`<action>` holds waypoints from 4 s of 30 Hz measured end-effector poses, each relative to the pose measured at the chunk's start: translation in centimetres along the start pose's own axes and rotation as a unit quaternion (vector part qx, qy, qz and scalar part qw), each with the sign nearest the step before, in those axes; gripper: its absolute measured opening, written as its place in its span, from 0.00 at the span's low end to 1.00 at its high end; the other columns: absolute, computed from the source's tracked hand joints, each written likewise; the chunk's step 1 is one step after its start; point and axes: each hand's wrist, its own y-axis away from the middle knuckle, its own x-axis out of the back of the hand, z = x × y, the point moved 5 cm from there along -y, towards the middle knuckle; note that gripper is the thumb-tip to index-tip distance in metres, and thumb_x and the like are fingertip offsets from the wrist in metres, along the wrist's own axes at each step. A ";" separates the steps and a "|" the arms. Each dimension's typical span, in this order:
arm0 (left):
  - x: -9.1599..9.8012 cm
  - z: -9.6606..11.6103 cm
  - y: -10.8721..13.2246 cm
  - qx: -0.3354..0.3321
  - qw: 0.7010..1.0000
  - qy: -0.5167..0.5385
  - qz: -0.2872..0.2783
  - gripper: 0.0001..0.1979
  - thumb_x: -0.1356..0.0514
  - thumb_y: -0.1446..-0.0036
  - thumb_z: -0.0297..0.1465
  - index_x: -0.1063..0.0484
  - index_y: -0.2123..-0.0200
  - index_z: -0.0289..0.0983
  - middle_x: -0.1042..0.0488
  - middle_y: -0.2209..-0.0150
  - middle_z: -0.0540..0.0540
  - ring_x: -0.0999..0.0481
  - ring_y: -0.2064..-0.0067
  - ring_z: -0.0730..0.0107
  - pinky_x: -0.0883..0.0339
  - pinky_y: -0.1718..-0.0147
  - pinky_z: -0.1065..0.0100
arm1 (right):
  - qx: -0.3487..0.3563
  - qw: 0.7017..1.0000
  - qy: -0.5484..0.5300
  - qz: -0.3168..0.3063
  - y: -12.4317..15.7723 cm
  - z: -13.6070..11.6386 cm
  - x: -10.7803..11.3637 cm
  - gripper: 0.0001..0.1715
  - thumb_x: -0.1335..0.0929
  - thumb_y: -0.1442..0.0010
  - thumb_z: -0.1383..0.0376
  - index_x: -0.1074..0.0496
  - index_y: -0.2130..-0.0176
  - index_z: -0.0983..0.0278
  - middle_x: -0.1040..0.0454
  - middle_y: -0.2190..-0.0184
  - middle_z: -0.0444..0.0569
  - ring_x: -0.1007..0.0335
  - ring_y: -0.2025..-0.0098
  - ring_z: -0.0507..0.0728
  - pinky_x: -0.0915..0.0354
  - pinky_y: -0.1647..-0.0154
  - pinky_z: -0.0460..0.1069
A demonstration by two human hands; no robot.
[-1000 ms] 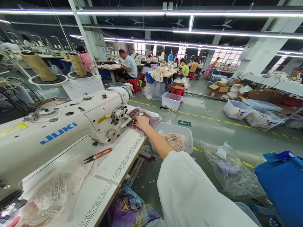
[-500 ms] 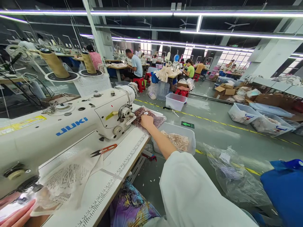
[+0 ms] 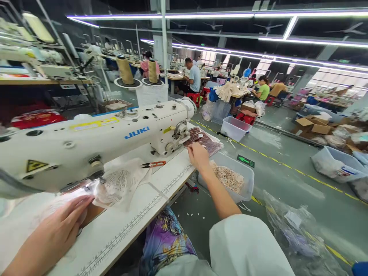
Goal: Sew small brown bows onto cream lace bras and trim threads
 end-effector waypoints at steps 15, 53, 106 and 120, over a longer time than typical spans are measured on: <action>3.6 1.8 -1.2 0.055 0.996 0.019 -0.066 0.18 0.53 0.35 0.28 0.22 0.57 0.36 0.23 0.54 0.37 0.23 0.58 0.57 0.24 0.62 0.57 | 0.404 0.866 -0.258 -0.140 5.7 -28.2 -7.5 0.07 0.37 0.29 0.64 0.30 0.58 0.63 0.24 0.59 0.50 0.27 0.55 0.56 0.32 0.56 0.49; 3.6 2.3 -1.1 0.014 0.996 -0.087 0.003 0.20 0.49 0.37 0.26 0.29 0.45 0.25 0.23 0.50 0.33 0.26 0.58 0.55 0.35 0.65 0.59 | 0.469 0.881 -0.026 -0.061 4.9 -27.0 -10.4 0.16 0.43 0.28 0.70 0.28 0.55 0.62 0.24 0.60 0.50 0.29 0.58 0.55 0.33 0.65 0.48; 3.6 1.7 -1.1 0.047 0.997 -0.062 -0.013 0.20 0.52 0.33 0.28 0.27 0.44 0.34 0.21 0.50 0.37 0.22 0.56 0.55 0.31 0.62 0.57 | 0.531 0.836 -0.057 -0.127 4.4 -25.9 -10.1 0.19 0.42 0.27 0.64 0.31 0.43 0.64 0.26 0.47 0.56 0.28 0.52 0.59 0.33 0.60 0.52; 3.4 -0.4 -1.8 0.115 0.983 -0.024 -0.139 0.25 0.60 0.32 0.24 0.32 0.40 0.33 0.30 0.40 0.40 0.27 0.46 0.52 0.30 0.53 0.53 | 0.495 0.855 -0.022 -0.153 3.4 -26.6 -10.3 0.23 0.46 0.28 0.67 0.31 0.43 0.60 0.28 0.42 0.53 0.32 0.46 0.62 0.36 0.59 0.54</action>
